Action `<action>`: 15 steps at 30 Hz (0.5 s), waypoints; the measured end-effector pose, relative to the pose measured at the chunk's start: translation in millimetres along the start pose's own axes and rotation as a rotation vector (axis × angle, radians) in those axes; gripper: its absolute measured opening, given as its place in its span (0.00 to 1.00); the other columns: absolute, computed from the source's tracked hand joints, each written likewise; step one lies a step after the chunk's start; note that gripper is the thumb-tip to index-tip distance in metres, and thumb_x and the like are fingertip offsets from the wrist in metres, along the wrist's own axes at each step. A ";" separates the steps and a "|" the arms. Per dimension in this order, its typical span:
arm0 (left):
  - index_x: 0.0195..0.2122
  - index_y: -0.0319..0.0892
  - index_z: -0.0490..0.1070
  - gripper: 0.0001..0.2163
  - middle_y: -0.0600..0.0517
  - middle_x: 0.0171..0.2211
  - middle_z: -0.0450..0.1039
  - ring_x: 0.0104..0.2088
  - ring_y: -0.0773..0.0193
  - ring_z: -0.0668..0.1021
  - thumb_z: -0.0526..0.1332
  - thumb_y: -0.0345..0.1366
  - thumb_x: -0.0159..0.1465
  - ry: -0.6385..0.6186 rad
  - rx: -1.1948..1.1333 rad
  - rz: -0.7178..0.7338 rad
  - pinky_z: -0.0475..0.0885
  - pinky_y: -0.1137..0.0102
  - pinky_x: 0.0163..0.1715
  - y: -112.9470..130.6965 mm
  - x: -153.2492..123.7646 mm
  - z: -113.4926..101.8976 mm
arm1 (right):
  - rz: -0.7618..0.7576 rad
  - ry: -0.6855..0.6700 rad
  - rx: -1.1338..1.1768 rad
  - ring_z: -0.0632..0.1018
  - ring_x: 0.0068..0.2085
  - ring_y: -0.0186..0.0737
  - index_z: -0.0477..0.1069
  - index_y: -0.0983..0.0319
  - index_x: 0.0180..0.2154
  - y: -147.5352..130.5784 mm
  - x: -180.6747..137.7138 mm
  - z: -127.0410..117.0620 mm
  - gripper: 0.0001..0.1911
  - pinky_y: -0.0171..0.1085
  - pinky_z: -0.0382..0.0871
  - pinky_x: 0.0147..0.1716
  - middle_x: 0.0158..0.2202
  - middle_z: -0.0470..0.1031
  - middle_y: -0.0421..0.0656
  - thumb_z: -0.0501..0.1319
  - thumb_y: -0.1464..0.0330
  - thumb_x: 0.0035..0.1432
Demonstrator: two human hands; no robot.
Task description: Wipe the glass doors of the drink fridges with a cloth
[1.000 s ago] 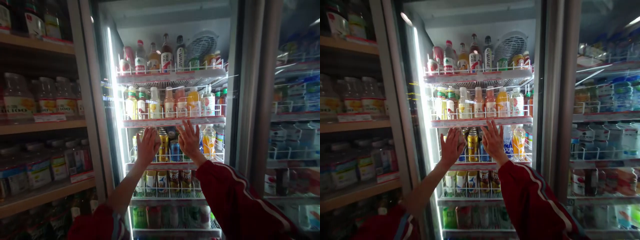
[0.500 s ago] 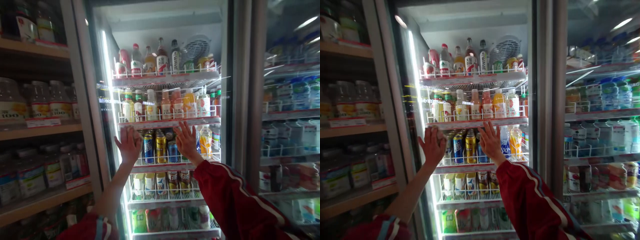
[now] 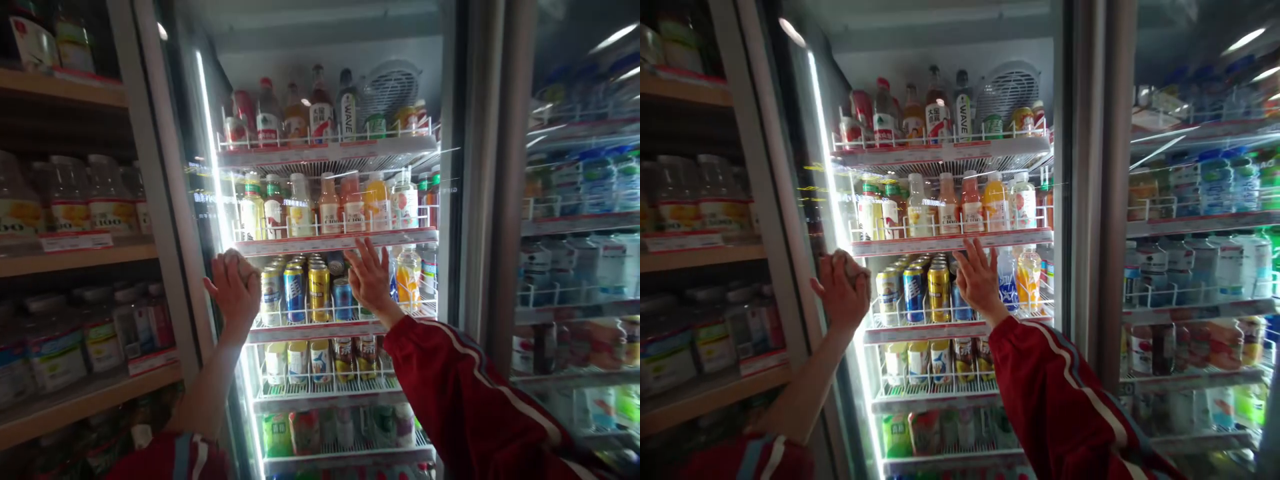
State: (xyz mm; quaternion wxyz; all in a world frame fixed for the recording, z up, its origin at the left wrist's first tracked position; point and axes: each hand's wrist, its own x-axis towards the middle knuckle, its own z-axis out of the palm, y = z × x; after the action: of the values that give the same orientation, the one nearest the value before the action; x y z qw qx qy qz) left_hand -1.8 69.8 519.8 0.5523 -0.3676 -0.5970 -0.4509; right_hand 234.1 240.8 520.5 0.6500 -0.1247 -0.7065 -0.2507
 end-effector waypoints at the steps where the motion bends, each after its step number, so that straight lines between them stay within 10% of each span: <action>1: 0.62 0.36 0.55 0.27 0.35 0.63 0.55 0.65 0.48 0.56 0.52 0.44 0.64 0.001 -0.003 0.040 0.43 0.47 0.62 6.6 -4.1 2.9 | 0.003 0.009 0.003 0.54 0.67 0.42 0.65 0.58 0.53 0.1 -0.2 0.3 0.18 0.53 0.42 0.64 0.63 0.60 0.46 0.50 0.70 0.61; 6: 0.58 0.40 0.62 0.23 0.39 0.61 0.60 0.64 0.53 0.60 0.52 0.43 0.65 -0.107 -0.029 0.334 0.41 0.54 0.64 23.9 -18.0 11.3 | -0.006 0.021 0.000 0.55 0.66 0.42 0.66 0.59 0.51 1.3 -0.7 0.6 0.18 0.54 0.44 0.63 0.62 0.62 0.46 0.50 0.70 0.61; 15: 0.61 0.35 0.56 0.26 0.35 0.63 0.54 0.65 0.49 0.56 0.51 0.43 0.64 -0.050 0.026 -0.043 0.41 0.48 0.62 -31.9 -7.8 -17.3 | 0.005 0.013 -0.021 0.56 0.66 0.42 0.67 0.59 0.51 0.1 1.0 -1.8 0.17 0.54 0.46 0.63 0.61 0.63 0.46 0.49 0.70 0.61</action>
State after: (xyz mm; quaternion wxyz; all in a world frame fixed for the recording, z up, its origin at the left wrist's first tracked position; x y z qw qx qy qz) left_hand -25.1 43.7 507.5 0.5320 -0.3589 -0.6242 -0.4455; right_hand 235.6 239.9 521.5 0.6539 -0.1316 -0.6992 -0.2573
